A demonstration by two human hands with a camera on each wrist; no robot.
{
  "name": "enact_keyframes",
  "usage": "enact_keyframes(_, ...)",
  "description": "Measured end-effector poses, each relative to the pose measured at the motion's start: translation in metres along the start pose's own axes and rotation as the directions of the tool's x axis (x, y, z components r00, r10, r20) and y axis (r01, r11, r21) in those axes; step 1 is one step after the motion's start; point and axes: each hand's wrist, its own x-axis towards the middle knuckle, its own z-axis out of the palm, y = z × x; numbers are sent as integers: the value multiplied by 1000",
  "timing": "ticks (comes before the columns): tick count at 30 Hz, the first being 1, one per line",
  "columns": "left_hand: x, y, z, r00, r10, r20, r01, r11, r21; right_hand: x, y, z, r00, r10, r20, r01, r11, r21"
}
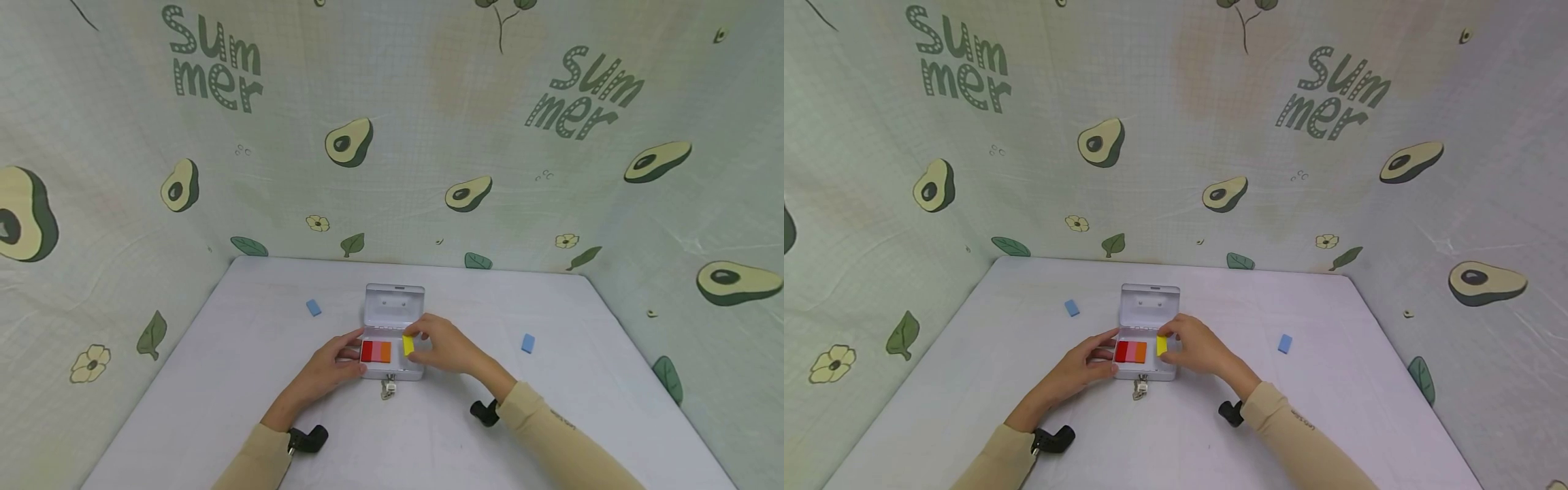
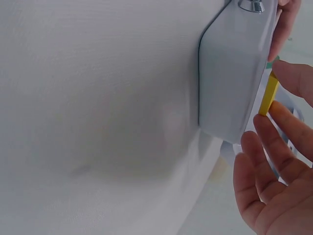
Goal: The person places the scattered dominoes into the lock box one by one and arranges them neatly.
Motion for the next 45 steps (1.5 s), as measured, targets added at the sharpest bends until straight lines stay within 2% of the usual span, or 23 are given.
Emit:
enact_keyframes(21,-1,3,0,1000,-12,-1,12,1000,6,3,-4,7,1000,-2,10,2,1000,-22)
enact_keyframes(32,0,2,0,1000,-10,-1,10,1000,13,9,-5,13,999,-35,-9,34,996,-79)
enact_keyframes(40,-1,2,0,1000,-8,-5,8,1000,19,12,-5,18,1000,-3,-24,1,997,-78)
enact_keyframes(45,-1,3,-1,1000,-13,2,13,1000,10,14,-4,21,999,-16,-38,13,996,-87)
